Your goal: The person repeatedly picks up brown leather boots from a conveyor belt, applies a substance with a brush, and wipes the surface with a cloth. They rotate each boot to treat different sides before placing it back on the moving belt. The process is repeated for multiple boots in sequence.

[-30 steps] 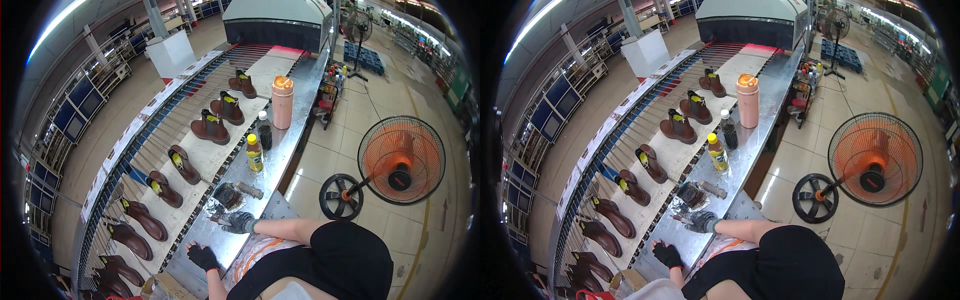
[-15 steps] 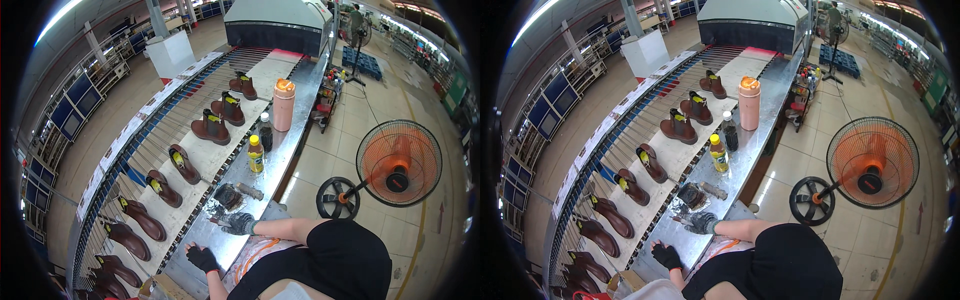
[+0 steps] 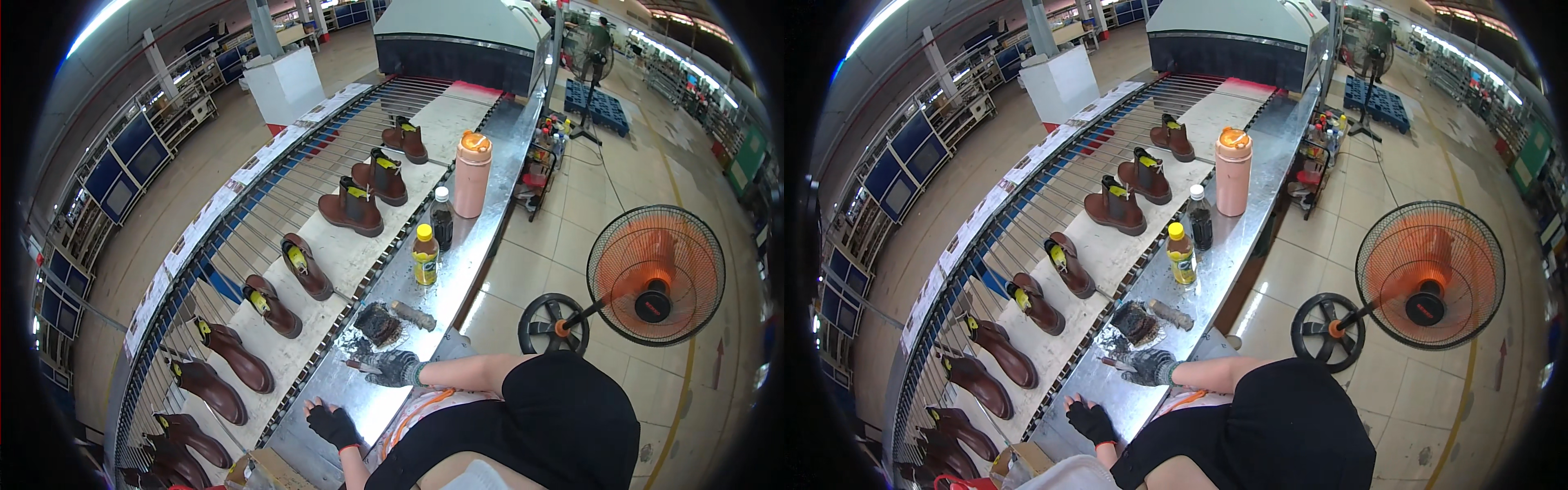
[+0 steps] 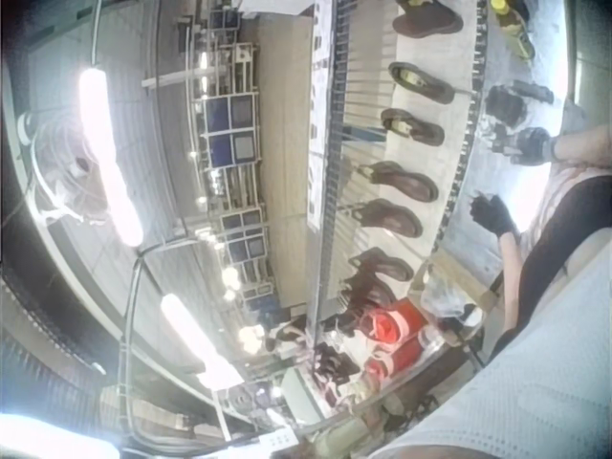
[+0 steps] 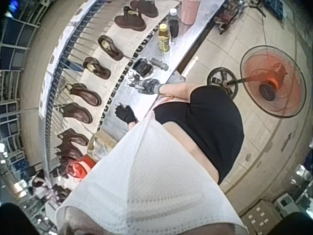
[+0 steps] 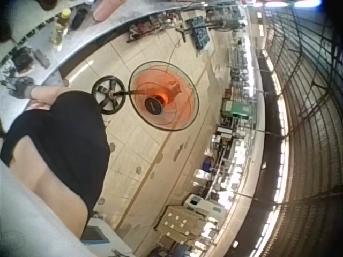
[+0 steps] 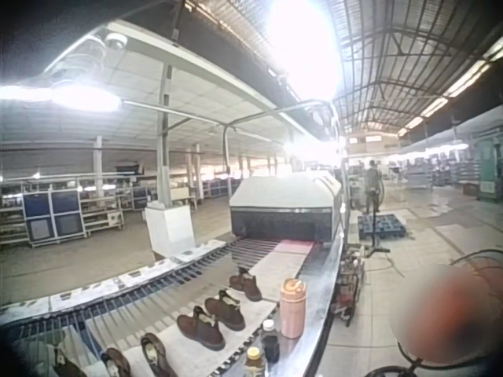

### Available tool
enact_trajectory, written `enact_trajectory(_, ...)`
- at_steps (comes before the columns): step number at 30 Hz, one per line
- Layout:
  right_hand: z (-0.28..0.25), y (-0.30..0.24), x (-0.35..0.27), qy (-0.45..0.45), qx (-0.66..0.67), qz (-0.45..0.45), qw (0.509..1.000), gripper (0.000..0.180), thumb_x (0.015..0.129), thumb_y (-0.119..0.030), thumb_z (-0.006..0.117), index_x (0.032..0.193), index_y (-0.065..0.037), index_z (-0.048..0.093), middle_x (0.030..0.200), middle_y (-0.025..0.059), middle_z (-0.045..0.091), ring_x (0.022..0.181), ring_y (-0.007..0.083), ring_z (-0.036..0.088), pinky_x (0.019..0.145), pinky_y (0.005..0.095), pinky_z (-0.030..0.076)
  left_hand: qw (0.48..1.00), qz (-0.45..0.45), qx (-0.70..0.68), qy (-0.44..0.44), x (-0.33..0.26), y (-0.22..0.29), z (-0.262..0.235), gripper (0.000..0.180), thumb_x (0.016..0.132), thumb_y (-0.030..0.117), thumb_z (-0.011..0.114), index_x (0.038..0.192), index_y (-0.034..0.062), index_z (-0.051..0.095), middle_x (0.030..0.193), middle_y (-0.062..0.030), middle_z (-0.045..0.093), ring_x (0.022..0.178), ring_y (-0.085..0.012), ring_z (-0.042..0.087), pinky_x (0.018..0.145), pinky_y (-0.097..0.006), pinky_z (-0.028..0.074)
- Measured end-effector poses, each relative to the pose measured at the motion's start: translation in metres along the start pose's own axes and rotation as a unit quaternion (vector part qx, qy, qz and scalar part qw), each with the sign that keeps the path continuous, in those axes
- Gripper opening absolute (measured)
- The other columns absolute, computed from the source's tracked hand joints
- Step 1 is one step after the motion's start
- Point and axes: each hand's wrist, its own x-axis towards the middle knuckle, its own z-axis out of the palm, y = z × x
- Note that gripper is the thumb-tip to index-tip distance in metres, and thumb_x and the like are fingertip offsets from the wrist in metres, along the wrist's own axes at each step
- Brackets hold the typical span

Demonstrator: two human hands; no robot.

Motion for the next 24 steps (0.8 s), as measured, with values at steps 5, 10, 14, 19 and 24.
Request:
enact_trajectory(5, -0.002, 0.001, 0.004, -0.054, -0.017, 0.021, 0.998, 0.055, 0.087, -0.054, 0.042, 0.129, -0.018, 0.044, 0.114, 0.0162, 0.057, 0.101, 0.036, 0.057, 0.087, 0.0436, 0.044, 1.0, -0.006, -0.01, -0.004, 0.001, 0.004, -0.006, 0.041, 0.075, 0.007, 0.055, 0.115, -0.002, 0.056, 0.131, -0.0227, 0.045, 0.125, -0.0363, 0.039, 0.105, -0.044, 0.029)
enact_trajectory(10, 0.011, 0.012, 0.009, -0.063, -0.024, 0.018, 0.998, 0.058, 0.088, -0.056, 0.04, 0.133, -0.019, 0.04, 0.118, 0.0159, 0.056, 0.104, 0.0359, 0.056, 0.089, 0.0433, 0.043, 1.0, -0.006, -0.002, -0.026, 0.0, 0.001, -0.005, 0.043, 0.077, 0.008, 0.057, 0.118, -0.0022, 0.054, 0.135, -0.0219, 0.041, 0.127, -0.0343, 0.035, 0.106, -0.043, 0.028)
enact_trajectory(14, 0.006, 0.008, 0.01, -0.087, -0.025, 0.025, 0.996, 0.056, 0.088, -0.055, 0.04, 0.134, -0.021, 0.039, 0.119, 0.0164, 0.055, 0.103, 0.0361, 0.056, 0.088, 0.0437, 0.044, 1.0, -0.008, -0.003, -0.026, -0.001, 0.0, -0.006, 0.042, 0.077, 0.008, 0.056, 0.117, -0.0031, 0.054, 0.135, -0.022, 0.041, 0.128, -0.0341, 0.035, 0.106, -0.043, 0.028)
enact_trajectory(19, 0.009, 0.01, 0.01, -0.078, -0.011, 0.021, 0.997, 0.055, 0.088, -0.052, 0.041, 0.135, -0.023, 0.036, 0.12, 0.0164, 0.054, 0.102, 0.0362, 0.056, 0.088, 0.0438, 0.044, 1.0, -0.007, -0.004, -0.026, -0.001, 0.0, -0.006, 0.042, 0.076, 0.009, 0.056, 0.117, -0.0035, 0.054, 0.135, -0.0221, 0.041, 0.128, -0.0341, 0.035, 0.105, -0.043, 0.028)
enact_trajectory(24, 0.014, 0.012, 0.011, -0.071, -0.017, -0.009, 0.997, 0.056, 0.089, -0.049, 0.042, 0.139, -0.028, 0.03, 0.125, 0.0158, 0.051, 0.106, 0.0356, 0.054, 0.089, 0.0432, 0.044, 1.0, -0.004, -0.001, -0.02, -0.002, -0.004, -0.004, 0.042, 0.076, 0.01, 0.057, 0.116, -0.0029, 0.055, 0.135, -0.0223, 0.041, 0.127, -0.0343, 0.036, 0.105, -0.043, 0.029)
